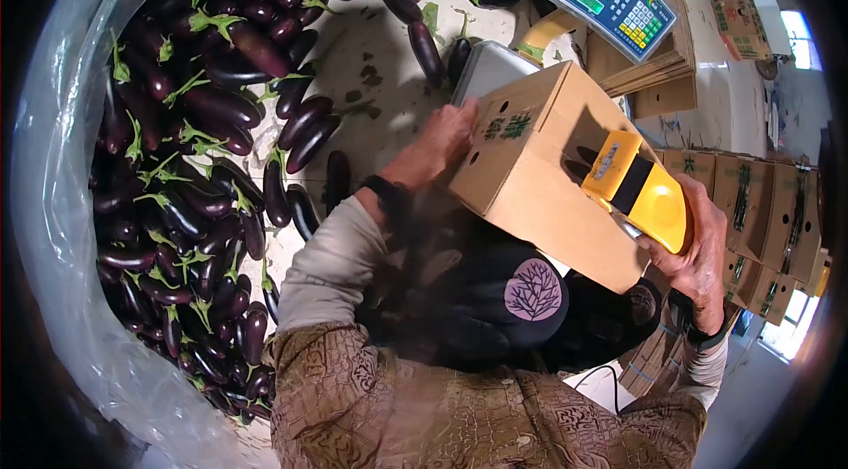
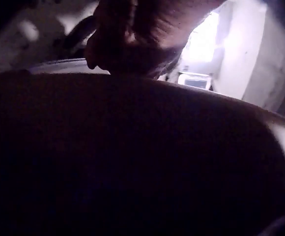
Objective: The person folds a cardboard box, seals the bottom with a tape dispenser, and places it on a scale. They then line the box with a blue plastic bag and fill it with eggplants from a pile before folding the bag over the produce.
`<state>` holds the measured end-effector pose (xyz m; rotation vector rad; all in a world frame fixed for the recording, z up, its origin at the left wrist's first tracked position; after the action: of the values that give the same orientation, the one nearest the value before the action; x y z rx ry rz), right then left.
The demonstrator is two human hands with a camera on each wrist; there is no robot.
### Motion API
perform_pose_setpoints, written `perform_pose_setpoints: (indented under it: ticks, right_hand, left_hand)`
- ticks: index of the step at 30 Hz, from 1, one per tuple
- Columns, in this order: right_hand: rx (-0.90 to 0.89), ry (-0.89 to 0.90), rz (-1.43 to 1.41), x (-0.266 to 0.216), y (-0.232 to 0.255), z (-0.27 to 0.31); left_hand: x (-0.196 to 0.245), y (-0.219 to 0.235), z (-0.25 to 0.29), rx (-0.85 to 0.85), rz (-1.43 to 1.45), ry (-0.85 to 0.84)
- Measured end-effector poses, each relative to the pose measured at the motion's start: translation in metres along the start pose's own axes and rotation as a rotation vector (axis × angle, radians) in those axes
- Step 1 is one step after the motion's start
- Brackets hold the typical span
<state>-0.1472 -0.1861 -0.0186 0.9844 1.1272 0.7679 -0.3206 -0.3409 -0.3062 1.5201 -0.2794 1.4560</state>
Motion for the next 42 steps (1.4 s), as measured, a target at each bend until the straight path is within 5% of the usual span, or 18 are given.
perform_pose_setpoints:
  ticks: [3, 5, 7, 9, 12, 15, 17, 19, 21, 23, 26, 31, 33, 42]
  right_hand:
    - [0.01, 0.02, 0.005, 0.004, 0.003, -0.002]
    - [0.027, 0.005, 0.003, 0.007, 0.001, 0.003]
    - [0.035, -0.037, -0.034, 0.01, 0.0, 0.004]
    - [0.029, 0.03, 0.053, 0.01, 0.002, 0.003]
    - [0.046, -0.01, -0.082, 0.017, 0.003, 0.003]
    - [0.054, 0.054, -0.029, 0.017, 0.004, 0.004]
    - [0.076, 0.06, -0.074, 0.022, 0.005, 0.008]
    - [0.095, 0.057, -0.012, 0.02, 0.005, 0.011]
    - [0.108, 0.039, -0.028, 0.02, 0.005, 0.012]
    - [0.093, 0.021, -0.065, 0.019, 0.005, 0.01]
    - [0.119, 0.058, -0.09, 0.015, 0.009, 0.01]
    - [0.114, 0.143, -0.184, 0.01, 0.016, 0.009]
    - [0.115, 0.166, -0.172, 0.011, 0.021, 0.015]
    - [0.108, 0.078, -0.061, 0.108, 0.038, 0.118]
  left_hand:
    - [-0.027, -0.011, -0.004, -0.145, -0.166, -0.095]
    - [-0.036, -0.001, -0.015, 0.186, 0.024, -0.054]
    - [0.009, 0.018, -0.025, 0.253, 0.136, -0.067]
    - [0.051, 0.025, -0.034, 0.286, 0.829, -0.071]
    - [0.054, -0.003, -0.043, 0.294, 0.554, -0.301]
    - [0.009, -0.03, -0.052, 0.296, 0.279, -0.388]
    - [0.003, -0.031, -0.055, 0.256, 0.237, -0.29]
    - [0.012, -0.01, -0.052, 0.279, 0.482, 0.034]
    - [0.078, 0.033, -0.031, 0.221, 0.694, 0.026]
    - [0.142, 0.062, -0.019, 0.198, 0.497, -0.303]
    - [0.161, 0.044, -0.016, 0.273, 0.117, -0.418]
    - [0.168, 0.048, -0.012, 0.195, -0.2, -0.23]
    - [0.168, 0.041, -0.007, 0.267, -0.69, -0.644]
    - [0.162, 0.053, -0.013, 0.207, -0.833, -0.612]
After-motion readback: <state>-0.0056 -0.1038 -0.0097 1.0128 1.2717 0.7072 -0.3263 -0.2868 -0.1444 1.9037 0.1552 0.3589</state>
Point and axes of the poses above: each hand's wrist, its own z-axis away from the middle knuckle, its own y-axis out of the back of the hand, x = y × z, the point moved 6 cm from there along -z, towards the middle knuckle, and after that the axes turned 2 degrees about y, right-handed, at the moved point
